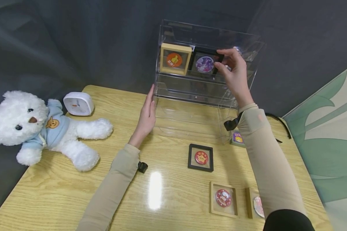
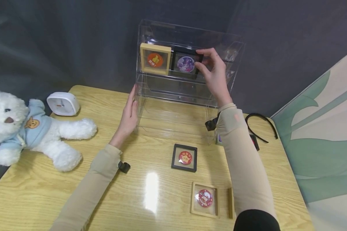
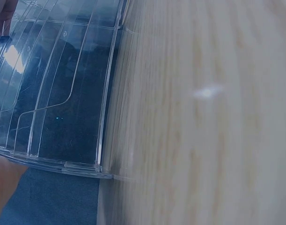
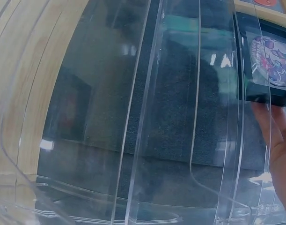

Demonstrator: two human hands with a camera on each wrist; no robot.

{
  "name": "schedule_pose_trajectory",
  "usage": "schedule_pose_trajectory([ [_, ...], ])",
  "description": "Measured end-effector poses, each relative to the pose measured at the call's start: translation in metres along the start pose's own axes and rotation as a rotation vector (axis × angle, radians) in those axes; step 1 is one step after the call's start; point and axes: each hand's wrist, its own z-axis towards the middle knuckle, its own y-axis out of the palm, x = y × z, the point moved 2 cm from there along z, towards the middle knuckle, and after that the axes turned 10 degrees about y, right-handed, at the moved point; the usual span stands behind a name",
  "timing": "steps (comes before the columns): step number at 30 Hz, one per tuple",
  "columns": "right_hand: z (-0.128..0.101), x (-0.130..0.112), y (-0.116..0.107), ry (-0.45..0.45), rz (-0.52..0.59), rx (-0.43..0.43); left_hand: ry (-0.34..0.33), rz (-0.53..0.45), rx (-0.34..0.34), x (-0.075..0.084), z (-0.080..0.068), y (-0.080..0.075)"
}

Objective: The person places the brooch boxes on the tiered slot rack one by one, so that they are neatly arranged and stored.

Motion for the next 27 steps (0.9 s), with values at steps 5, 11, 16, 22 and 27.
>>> schedule_pose_trajectory([
  [5,-0.003,0.003,0.001,-0.007,0.029,-0.007,-0.008,0.001,0.002,-0.001,-0.001,-0.001],
  [11,-0.007,0.003,0.003,0.0,0.013,-0.019,-0.019,-0.008,0.005,-0.001,-0.001,-0.002],
  [16,-0.01,0.003,0.002,0.006,0.0,-0.015,-0.017,-0.02,0.005,-0.002,-0.001,-0.002],
  [22,-0.011,0.004,0.001,0.016,0.009,-0.011,-0.016,-0.025,0.006,-0.002,-0.002,-0.003],
  [27,-0.015,0.003,-0.002,0.045,0.017,-0.01,-0.017,-0.023,0.011,-0.002,-0.002,-0.004],
])
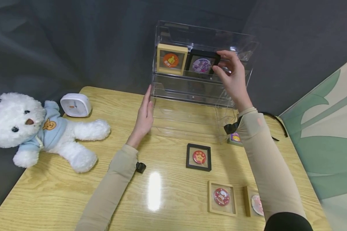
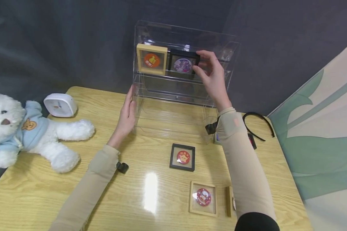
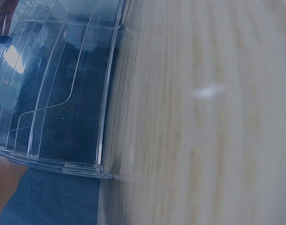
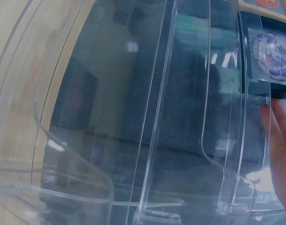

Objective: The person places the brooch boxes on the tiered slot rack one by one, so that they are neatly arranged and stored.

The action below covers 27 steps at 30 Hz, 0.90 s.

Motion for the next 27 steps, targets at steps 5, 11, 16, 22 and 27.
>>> schedule_pose_trajectory([
  [5,-0.007,0.0,-0.007,0.03,-0.026,0.014,-0.001,0.002,-0.001,0.001,0.0,0.0],
  [11,-0.016,0.0,-0.017,-0.005,0.003,0.032,-0.005,0.0,-0.002,0.0,-0.001,-0.002],
  [16,-0.032,-0.001,-0.025,-0.078,0.054,0.024,-0.015,0.001,-0.007,0.001,-0.001,-0.002],
  [22,-0.058,0.0,-0.032,-0.096,0.062,-0.018,-0.01,0.001,-0.01,0.001,0.0,-0.001],
  [27,-0.081,0.006,-0.038,-0.048,0.036,-0.048,-0.005,0.004,-0.007,0.0,0.0,-0.001],
])
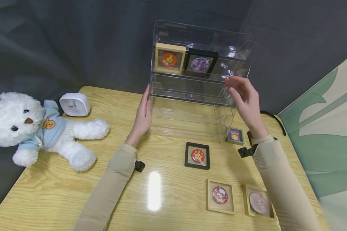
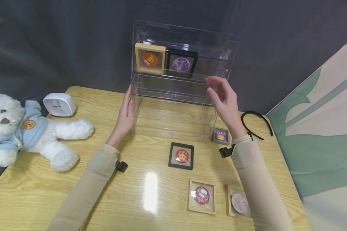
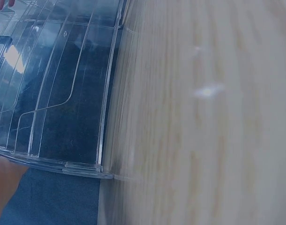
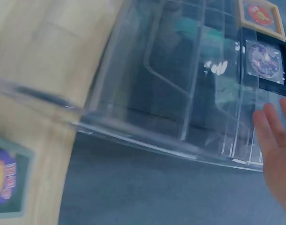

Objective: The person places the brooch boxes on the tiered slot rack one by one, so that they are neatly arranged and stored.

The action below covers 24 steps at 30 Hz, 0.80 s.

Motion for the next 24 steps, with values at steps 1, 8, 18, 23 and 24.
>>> schedule_pose_trajectory([
  [1,-0.005,0.002,-0.001,0.012,-0.01,-0.004,0.001,0.001,0.0,0.0,0.0,0.0],
  [8,-0.043,0.014,-0.006,0.09,-0.066,-0.049,0.004,-0.004,0.001,0.0,0.0,0.0],
  [18,-0.082,0.036,-0.003,0.194,-0.054,-0.158,-0.012,0.003,0.007,-0.001,0.0,0.0],
  [23,-0.094,0.045,0.002,0.227,-0.05,-0.212,0.0,0.008,0.005,-0.001,-0.001,0.0],
  [24,-0.097,0.047,0.003,0.234,-0.054,-0.22,0.004,0.008,0.004,-0.001,-0.001,0.001],
])
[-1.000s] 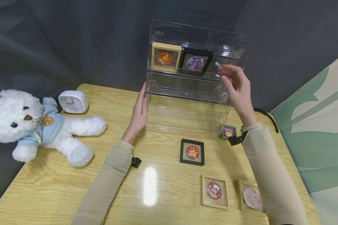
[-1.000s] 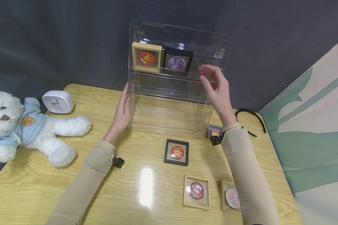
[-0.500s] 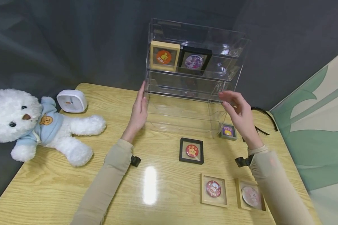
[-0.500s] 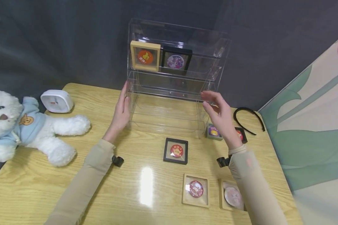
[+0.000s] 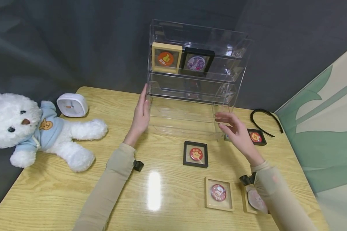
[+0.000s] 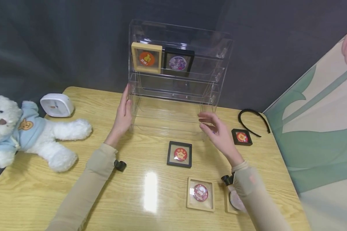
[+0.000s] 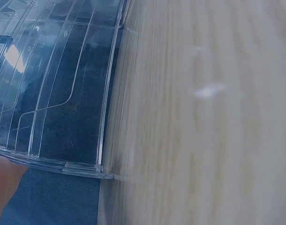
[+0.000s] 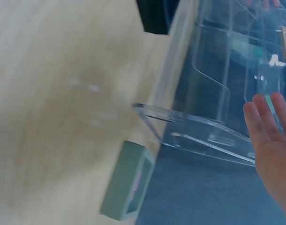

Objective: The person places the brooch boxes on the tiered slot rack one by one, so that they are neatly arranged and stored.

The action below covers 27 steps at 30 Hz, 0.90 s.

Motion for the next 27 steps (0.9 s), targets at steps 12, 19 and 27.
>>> schedule_pose_trajectory([
  [12,-0.019,0.01,0.014,0.036,-0.036,-0.052,0.005,-0.006,-0.005,0.0,-0.001,0.002],
  [19,-0.028,0.011,0.015,0.035,-0.041,-0.071,0.001,0.003,-0.009,0.001,-0.001,0.002],
  [27,-0.036,0.019,0.017,0.106,-0.123,-0.186,-0.006,-0.009,-0.001,0.002,0.0,0.0],
])
